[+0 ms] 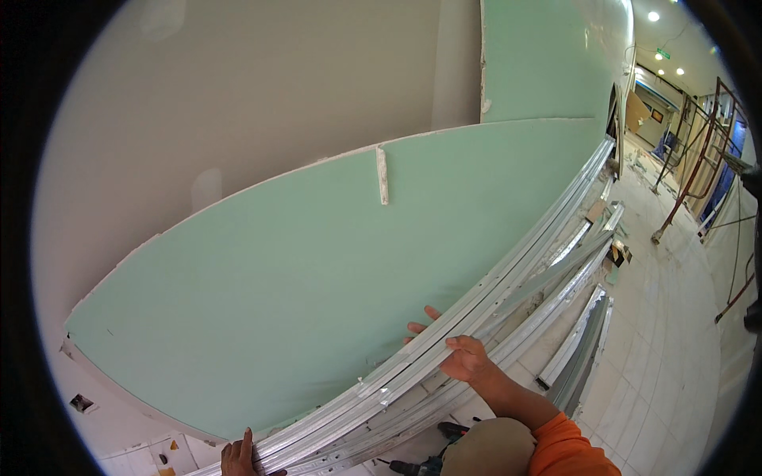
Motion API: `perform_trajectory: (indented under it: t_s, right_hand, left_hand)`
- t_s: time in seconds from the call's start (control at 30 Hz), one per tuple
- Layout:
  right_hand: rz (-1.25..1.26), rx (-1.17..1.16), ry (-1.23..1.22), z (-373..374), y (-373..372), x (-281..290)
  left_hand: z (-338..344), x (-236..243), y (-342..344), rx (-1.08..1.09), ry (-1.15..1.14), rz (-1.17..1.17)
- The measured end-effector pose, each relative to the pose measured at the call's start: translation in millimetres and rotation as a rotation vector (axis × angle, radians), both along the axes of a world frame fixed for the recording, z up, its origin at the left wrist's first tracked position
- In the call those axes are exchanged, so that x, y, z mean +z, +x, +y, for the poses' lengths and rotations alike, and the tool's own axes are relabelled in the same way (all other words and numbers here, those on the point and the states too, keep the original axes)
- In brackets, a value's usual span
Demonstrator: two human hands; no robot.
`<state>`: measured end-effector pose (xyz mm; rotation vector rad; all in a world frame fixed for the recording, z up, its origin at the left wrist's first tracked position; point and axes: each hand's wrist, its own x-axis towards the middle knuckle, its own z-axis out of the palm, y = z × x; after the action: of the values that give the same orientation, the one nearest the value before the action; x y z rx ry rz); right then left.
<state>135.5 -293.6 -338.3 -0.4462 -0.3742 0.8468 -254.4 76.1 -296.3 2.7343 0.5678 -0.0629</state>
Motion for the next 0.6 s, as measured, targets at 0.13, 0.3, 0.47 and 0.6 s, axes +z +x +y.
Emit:
perform_trajectory:
  t_s: [0.13, 0.3, 0.47, 0.6]
  right_hand:
    - [-0.018, -0.037, 0.002, 4, 3, 5]
    - [-0.033, -0.090, -0.014, 4, -2, 3]
    - [-0.053, -0.138, -0.041, 2, -1, -3]
    - [-0.182, -0.102, -0.011, -6, 4, -1]
  left_hand:
    - [0, -7, 3, -0.004, 0.051, -0.141]
    - [-6, -4, -6, 0.006, 0.118, -0.142]
    - [3, -5, -10, -0.024, 0.126, -0.161]
    - [3, -7, -10, -0.025, 0.062, -0.161]
